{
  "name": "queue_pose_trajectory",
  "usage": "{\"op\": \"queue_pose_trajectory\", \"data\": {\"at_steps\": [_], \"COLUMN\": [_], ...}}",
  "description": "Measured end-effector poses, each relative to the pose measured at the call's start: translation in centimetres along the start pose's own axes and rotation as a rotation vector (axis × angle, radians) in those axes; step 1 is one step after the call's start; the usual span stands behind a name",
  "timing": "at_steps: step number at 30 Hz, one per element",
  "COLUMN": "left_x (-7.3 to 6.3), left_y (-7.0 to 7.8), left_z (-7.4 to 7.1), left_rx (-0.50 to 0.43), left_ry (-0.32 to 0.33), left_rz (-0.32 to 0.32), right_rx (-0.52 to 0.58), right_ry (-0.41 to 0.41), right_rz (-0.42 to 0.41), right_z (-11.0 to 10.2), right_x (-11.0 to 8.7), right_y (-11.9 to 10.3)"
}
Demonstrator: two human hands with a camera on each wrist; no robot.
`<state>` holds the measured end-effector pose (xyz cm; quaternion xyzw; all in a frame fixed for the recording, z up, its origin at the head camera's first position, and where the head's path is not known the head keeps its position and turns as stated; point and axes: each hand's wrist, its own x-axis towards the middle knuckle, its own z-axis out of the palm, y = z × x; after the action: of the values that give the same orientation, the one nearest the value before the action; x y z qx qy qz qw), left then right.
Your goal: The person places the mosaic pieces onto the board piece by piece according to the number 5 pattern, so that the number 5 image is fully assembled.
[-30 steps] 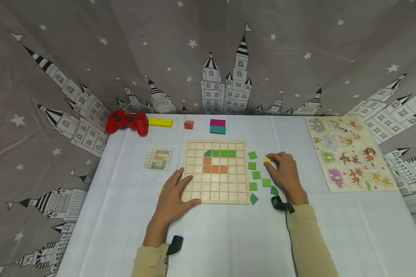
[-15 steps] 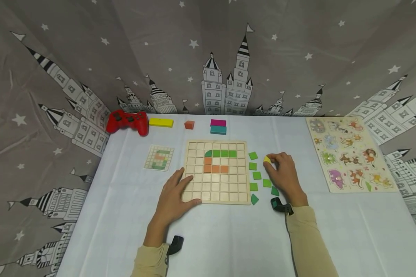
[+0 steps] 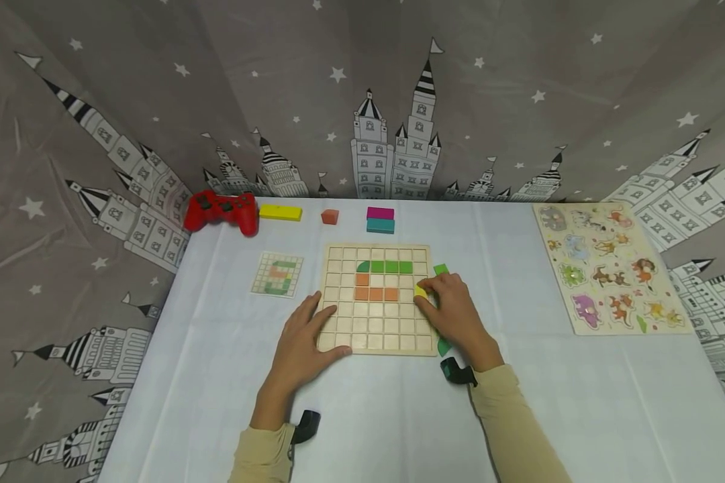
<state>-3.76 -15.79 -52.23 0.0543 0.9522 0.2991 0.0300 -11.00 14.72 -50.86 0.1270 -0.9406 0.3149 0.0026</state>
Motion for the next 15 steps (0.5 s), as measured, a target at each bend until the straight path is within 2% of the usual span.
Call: {"op": "queue_pose_trajectory", "data": {"at_steps": [5,12,15], "left_x": [0.1,0.0,0.0], "left_y": [0.1,0.1,0.0], "left_z": [0.0,-0.1,-0.1], "left_rx": [-0.002,0.004,0.000], "left_ry": [-0.001,-0.012,-0.016], "left_rz": [-0.002,-0.008,-0.004], "right_rx": [-0.042,-0.101,-0.115], "right_ry": [-0.015,-0.041,-0.026], "right_rz": [-0.044,-0.024,-0.026], "right_z": [0.9,1.6,1.7], "right_x": [0.3,0.6,0.6], "right_y": [-1.2,-1.9,-2.0]}}
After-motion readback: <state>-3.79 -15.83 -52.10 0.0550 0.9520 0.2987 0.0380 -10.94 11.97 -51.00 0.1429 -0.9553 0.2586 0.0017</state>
